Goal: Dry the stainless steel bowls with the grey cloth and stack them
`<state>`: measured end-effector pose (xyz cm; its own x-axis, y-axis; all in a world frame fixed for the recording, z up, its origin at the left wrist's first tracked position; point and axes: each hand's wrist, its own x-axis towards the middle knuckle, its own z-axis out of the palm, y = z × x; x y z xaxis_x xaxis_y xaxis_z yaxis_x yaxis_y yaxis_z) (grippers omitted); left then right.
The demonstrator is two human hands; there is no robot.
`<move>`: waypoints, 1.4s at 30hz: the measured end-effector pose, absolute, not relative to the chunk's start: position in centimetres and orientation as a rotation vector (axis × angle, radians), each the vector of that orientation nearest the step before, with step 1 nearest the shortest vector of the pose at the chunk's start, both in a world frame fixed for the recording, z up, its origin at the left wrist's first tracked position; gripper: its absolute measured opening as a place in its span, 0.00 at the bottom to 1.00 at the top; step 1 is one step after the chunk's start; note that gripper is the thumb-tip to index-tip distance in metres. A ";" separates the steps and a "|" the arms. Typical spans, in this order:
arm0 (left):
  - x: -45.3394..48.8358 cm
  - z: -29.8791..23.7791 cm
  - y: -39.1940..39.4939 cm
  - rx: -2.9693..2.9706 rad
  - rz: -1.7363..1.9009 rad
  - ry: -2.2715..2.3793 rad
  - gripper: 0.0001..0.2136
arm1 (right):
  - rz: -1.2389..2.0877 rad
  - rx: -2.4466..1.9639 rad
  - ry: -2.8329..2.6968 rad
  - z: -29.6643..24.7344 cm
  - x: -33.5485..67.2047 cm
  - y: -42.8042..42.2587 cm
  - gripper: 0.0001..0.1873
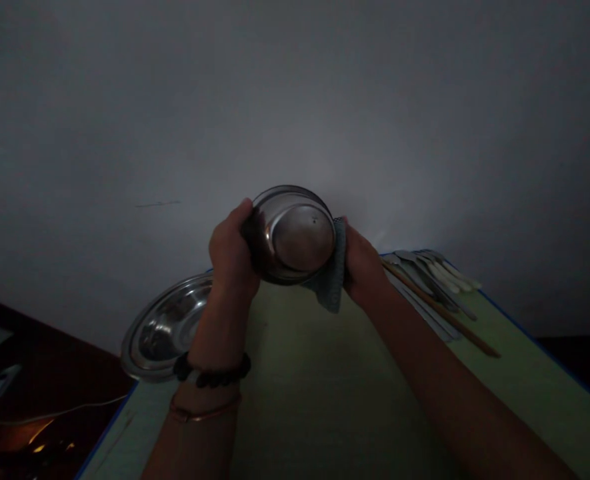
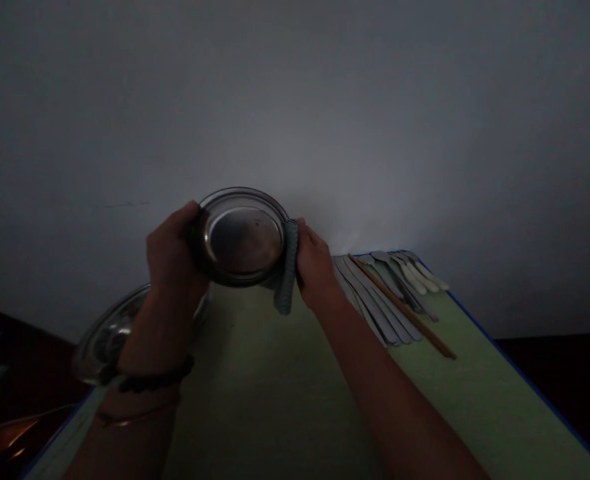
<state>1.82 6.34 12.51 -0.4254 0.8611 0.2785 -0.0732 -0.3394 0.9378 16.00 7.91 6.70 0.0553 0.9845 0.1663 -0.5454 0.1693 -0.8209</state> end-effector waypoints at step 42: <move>-0.2 13.3 4.1 1.651 1.210 1.417 0.15 | 1.321 -0.829 -1.408 8.3 17.9 6.2 0.18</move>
<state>-0.21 4.09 13.29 -0.0059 0.9724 0.2332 0.3824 -0.2133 0.8990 17.92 6.24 8.28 -0.2713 0.9405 0.2044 -0.1442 0.1702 -0.9748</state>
